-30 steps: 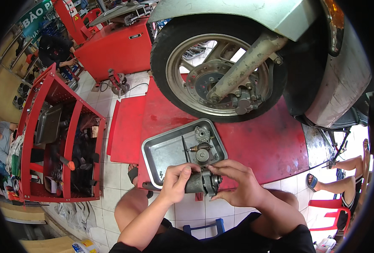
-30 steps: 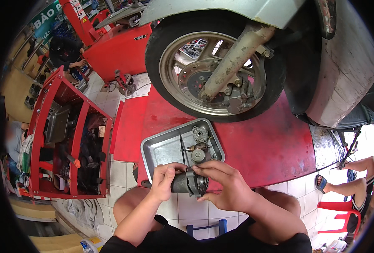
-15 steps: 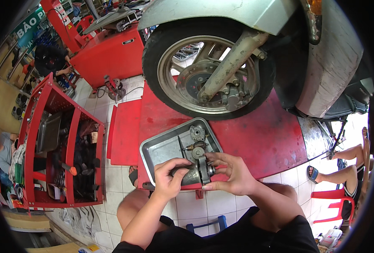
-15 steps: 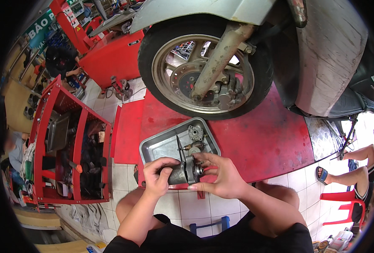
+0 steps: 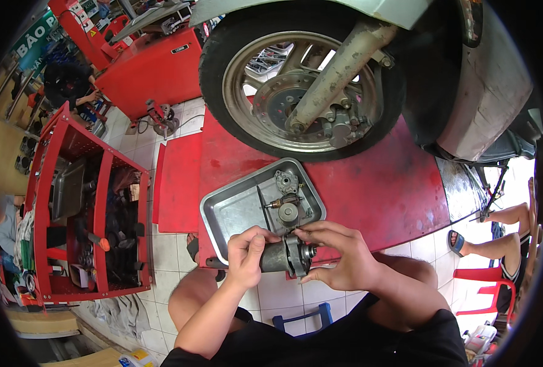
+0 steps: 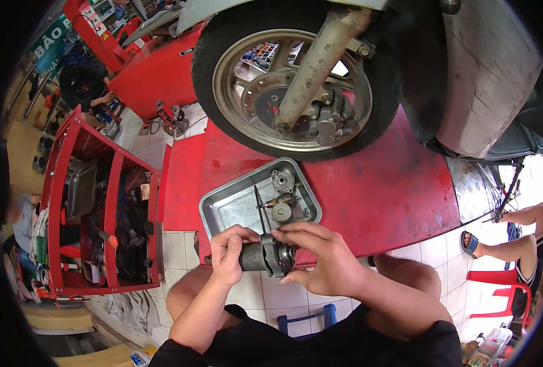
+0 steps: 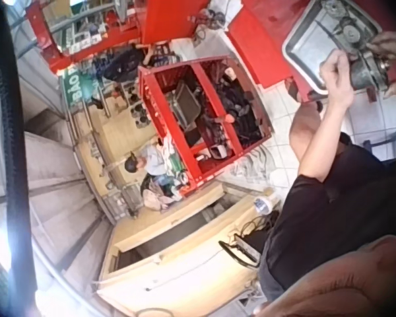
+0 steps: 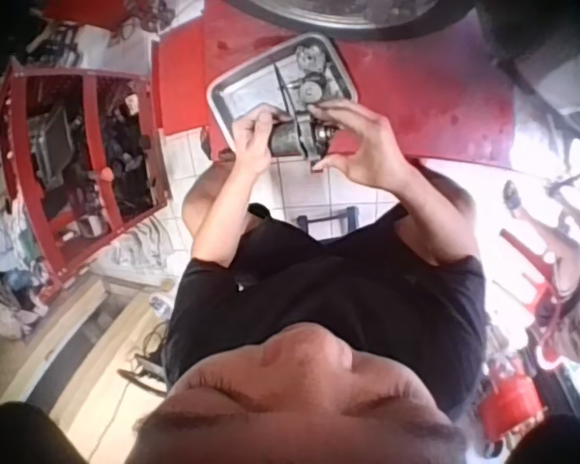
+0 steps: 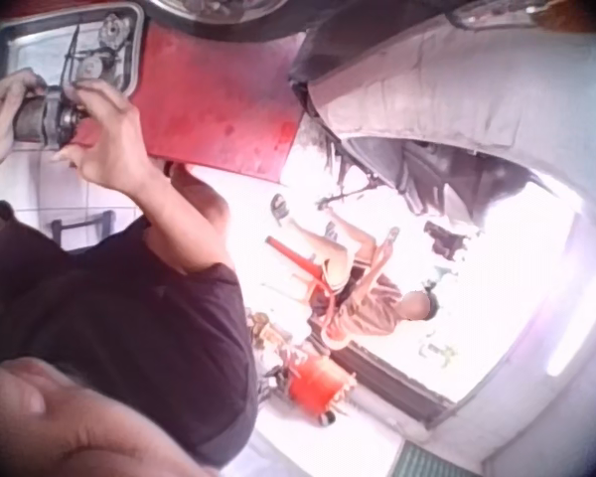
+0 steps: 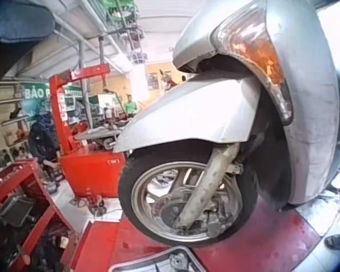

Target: The person sits on a low stool in a workshop and disassembles a scooter starter motor. They remove the outer casing and use a screwdriver to manipulate internal components, placing the disassembled parts into a metal tray.

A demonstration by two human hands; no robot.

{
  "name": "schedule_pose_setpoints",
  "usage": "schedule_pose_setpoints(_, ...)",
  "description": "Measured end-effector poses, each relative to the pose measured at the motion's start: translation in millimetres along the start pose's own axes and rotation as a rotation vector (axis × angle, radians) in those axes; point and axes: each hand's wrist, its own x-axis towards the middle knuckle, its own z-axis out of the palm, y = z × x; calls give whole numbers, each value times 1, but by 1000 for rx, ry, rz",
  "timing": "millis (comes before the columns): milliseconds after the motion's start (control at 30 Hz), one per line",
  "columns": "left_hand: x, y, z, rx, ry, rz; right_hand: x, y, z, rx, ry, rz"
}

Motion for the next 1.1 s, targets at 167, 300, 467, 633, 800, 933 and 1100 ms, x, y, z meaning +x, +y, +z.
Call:
schedule_pose_setpoints(167, -3, -3, 3, 18, 33, 1, -2, 4, 2, -29, 4, 12)
schedule_pose_setpoints(300, -1, -3, 4, 6, 74, 22, -4, 8, 6, -43, 41, -22)
schedule_pose_setpoints(467, 5, -6, 1, -127, 117, -53, 10, -2, -3, 7, 27, -12)
schedule_pose_setpoints(633, 3, -8, -2, -156, 92, -78, 11, -10, -3, -89, 24, -97)
schedule_pose_setpoints(800, 3, -10, -2, -133, 84, -77, 8, -10, -1, -147, 24, -162)
schedule_pose_setpoints(933, 5, -7, -2, -304, 66, -233, 8, -9, -1, -231, -25, -247)
schedule_pose_setpoints(1100, 4, -9, -1, -361, 79, -282, 10, -8, 0, -172, -28, -222)
